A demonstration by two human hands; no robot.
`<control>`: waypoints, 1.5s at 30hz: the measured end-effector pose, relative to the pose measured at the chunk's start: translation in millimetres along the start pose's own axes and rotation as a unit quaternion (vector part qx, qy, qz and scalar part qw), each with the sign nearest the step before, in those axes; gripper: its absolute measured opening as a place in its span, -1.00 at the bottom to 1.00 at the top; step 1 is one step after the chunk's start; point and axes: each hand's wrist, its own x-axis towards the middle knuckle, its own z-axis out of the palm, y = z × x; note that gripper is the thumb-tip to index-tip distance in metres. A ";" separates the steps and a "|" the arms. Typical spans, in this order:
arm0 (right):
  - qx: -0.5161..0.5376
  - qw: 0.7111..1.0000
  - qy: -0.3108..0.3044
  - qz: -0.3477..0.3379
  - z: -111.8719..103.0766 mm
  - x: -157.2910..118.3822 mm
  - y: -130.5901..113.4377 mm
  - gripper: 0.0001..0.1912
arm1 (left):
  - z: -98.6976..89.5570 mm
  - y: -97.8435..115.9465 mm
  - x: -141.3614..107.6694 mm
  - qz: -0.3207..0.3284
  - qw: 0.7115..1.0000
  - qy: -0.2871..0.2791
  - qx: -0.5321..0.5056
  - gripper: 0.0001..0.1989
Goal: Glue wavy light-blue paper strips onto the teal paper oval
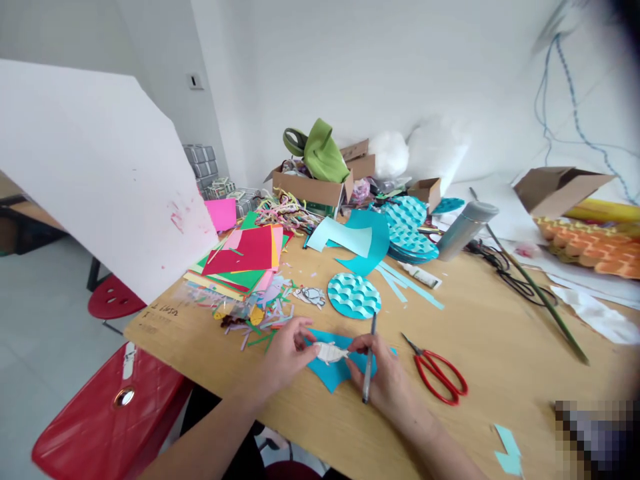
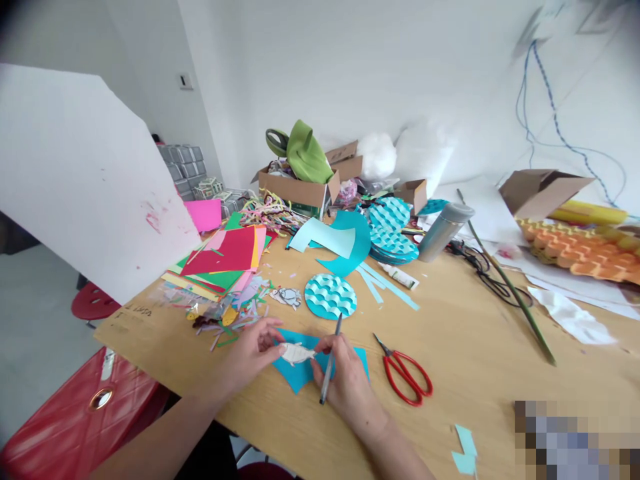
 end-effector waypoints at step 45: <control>-0.103 0.966 0.195 0.137 -39.3 3.6 42.6 -0.77 | -33.4 -19.5 135.2 0.153 0.906 -0.051 0.391 -0.63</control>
